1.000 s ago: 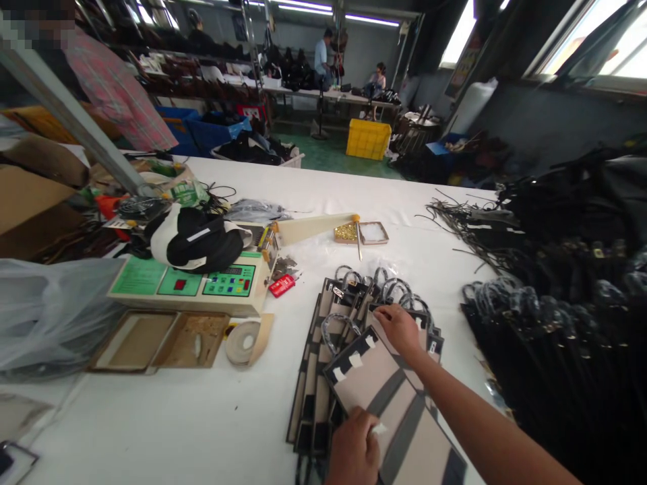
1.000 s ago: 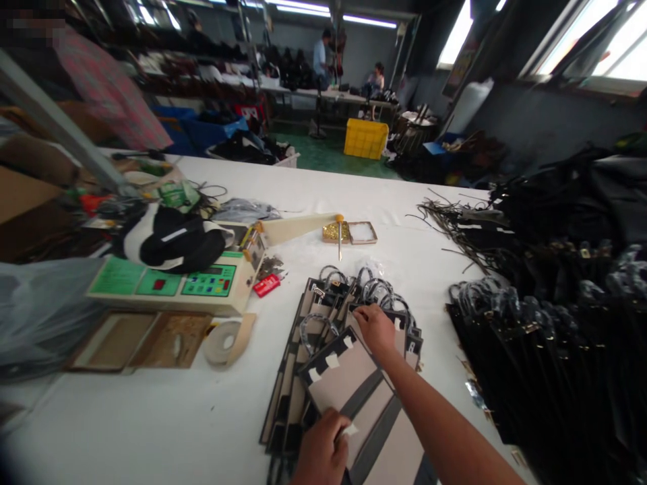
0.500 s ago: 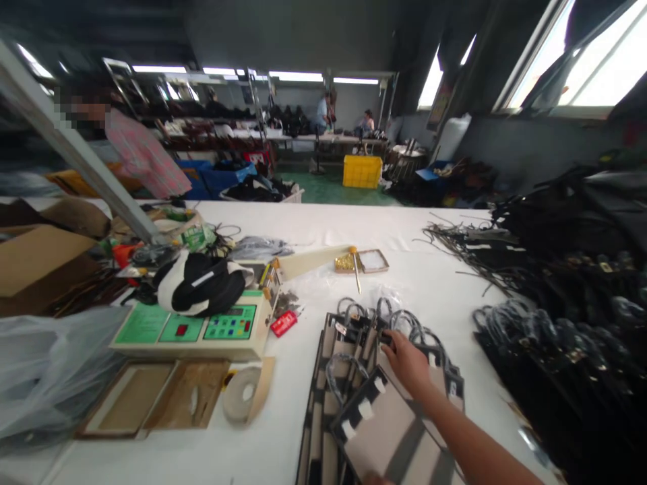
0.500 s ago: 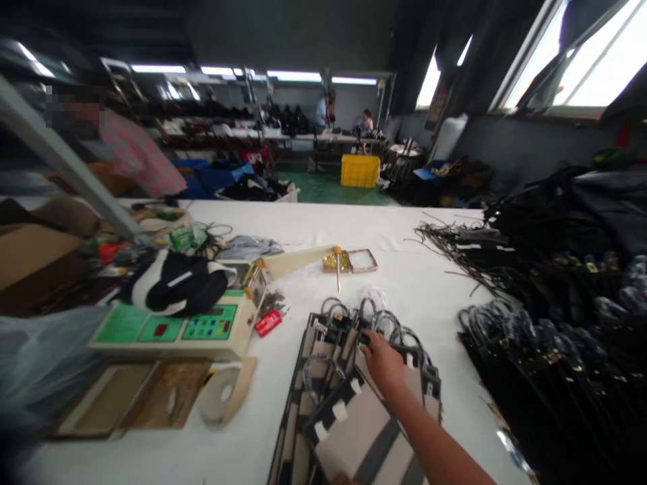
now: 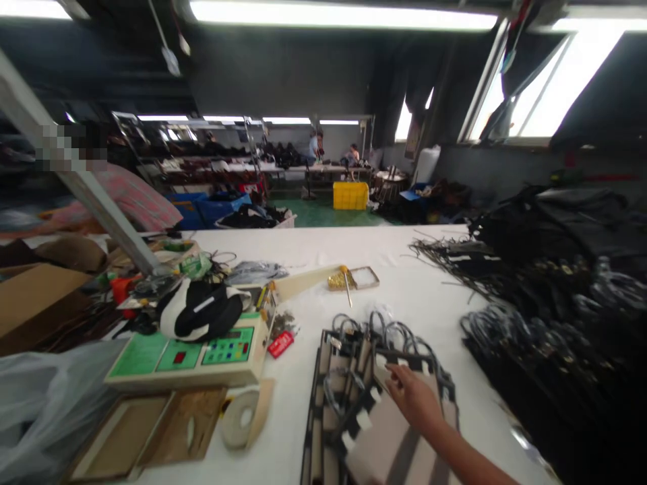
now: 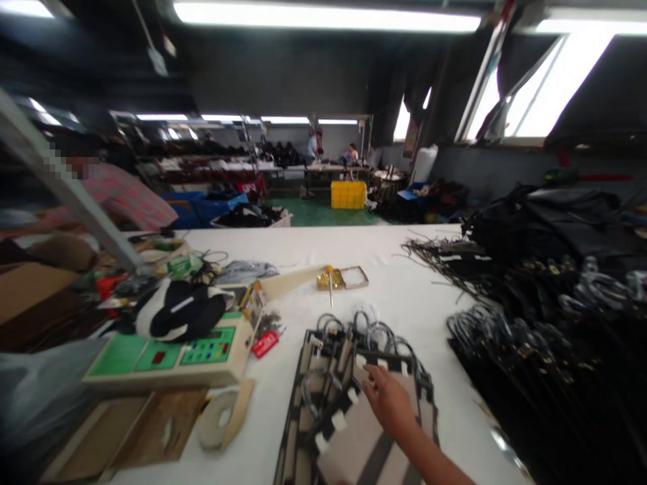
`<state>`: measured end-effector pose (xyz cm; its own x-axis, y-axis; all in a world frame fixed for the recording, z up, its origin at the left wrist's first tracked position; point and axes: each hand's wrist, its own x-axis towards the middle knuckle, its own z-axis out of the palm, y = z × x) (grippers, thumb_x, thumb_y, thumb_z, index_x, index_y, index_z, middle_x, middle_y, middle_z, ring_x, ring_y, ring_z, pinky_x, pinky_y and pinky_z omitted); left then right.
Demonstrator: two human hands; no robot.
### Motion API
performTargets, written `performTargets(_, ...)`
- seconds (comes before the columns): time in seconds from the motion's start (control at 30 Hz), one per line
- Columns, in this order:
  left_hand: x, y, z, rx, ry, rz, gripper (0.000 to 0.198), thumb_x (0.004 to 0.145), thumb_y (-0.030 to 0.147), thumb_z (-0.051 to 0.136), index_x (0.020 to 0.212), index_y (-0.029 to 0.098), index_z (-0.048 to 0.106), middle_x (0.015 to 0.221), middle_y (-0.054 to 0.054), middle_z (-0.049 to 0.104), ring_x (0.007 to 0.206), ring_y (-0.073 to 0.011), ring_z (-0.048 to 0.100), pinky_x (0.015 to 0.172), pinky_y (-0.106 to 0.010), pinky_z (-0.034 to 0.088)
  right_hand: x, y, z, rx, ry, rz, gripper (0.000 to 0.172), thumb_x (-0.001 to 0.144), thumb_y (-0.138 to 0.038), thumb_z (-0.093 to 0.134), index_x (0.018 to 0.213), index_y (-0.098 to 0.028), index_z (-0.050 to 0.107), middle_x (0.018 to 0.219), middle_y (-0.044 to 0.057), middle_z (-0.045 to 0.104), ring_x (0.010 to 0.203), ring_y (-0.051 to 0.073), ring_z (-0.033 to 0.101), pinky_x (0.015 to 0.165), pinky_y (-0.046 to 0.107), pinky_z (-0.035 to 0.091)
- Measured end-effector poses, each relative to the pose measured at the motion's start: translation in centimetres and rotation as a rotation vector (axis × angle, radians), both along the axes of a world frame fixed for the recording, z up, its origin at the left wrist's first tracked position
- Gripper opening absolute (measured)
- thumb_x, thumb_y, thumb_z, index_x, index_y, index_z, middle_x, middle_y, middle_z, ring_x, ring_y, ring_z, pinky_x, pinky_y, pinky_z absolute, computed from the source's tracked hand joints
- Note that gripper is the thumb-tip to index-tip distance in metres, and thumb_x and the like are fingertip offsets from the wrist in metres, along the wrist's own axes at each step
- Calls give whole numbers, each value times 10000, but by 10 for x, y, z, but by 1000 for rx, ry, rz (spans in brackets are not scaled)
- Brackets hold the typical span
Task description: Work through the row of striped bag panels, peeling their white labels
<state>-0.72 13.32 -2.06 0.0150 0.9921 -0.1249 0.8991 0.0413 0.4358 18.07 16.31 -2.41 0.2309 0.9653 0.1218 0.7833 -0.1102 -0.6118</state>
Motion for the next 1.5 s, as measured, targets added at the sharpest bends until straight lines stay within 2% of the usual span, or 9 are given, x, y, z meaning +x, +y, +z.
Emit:
performTargets(0.1, -18, -58, -6, -141, -290, -253, 272, 806, 125, 487, 860, 210, 740, 834, -39, 706, 815, -201, 678, 782, -285, 540, -7, -48, 0, -132, -57, -2, 432, 866, -410, 635, 1268, -251, 643, 1220, 107, 666, 1165, 305, 620, 1023, 430, 485)
performTargets(0.2, -30, -77, -1, -250, -527, -360, 267, 835, 143, 471, 961, 192, 701, 997, -75, 701, 961, -207, 670, 892, -313, 490, -6, -73, -13, -199, -27, -87, 457, 815, -366, 702, 1248, -228, 654, 1205, 116, 648, 1182, 305, 590, 1015, 405, 465)
performTargets(0.33, -30, -84, 16, -257, -538, -295, 263, 872, 203, 452, 985, 186, 689, 995, -78, 686, 980, -221, 654, 916, -338, 472, 4, -65, -18, -253, 124, -131, 347, 723, -364, 757, 1025, -202, 698, 998, 60, 666, 929, 254, 621, 844, 360, 485)
performTargets(0.5, -29, -105, 32, -238, -580, -155, 275, 895, 345, 502, 988, 190, 710, 985, -74, 712, 965, -229, 671, 893, -326, 505, 34, -57, 4, -132, 425, -19, 273, 738, -464, 715, 771, -201, 648, 816, 0, 655, 790, 199, 595, 751, 306, 465)
performTargets(0.73, -32, -131, 28, -240, -681, 67, 415, 821, 522, 618, 1017, 175, 735, 1023, -84, 761, 986, -263, 700, 922, -334, 529, 88, -70, -3, -42, 613, -516, 540, 780, -662, 593, 987, -177, 711, 918, 88, 732, 836, 266, 650, 737, 362, 489)
performTargets(0.93, -26, -144, 17, -273, -732, 92, 450, 804, 569, 636, 977, 165, 735, 953, -84, 768, 916, -272, 707, 862, -340, 541, 71, -68, -22, -11, 565, -574, 498, 754, -628, 606, 924, -173, 711, 986, 138, 725, 945, 316, 639, 817, 414, 477)
performTargets(1.03, -26, -146, 16, -231, -701, 115, 515, 771, 644, 643, 945, 170, 744, 865, -71, 758, 857, -270, 701, 808, -337, 543, 62, -71, -8, 32, 558, -494, 415, 780, -596, 611, 918, -213, 690, 906, 65, 723, 864, 269, 646, 780, 375, 474)
performTargets(1.23, -19, -147, 20, -187, -647, 123, 645, 707, 776, 631, 892, 170, 751, 744, -56, 724, 745, -250, 683, 726, -331, 549, 62, -92, 58, 172, 575, -319, 302, 843, -517, 632, 915, -226, 597, 859, 18, 671, 821, 219, 623, 772, 333, 466)
performTargets(1.5, -16, -135, 20, -288, -626, 20, 522, 766, 645, 636, 972, 178, 741, 822, -38, 742, 751, -236, 677, 699, -322, 537, 180, -188, 111, 91, 1111, -302, 715, 776, -542, 788, 1366, -194, 583, 1165, 106, 725, 1011, 262, 685, 820, 349, 550)
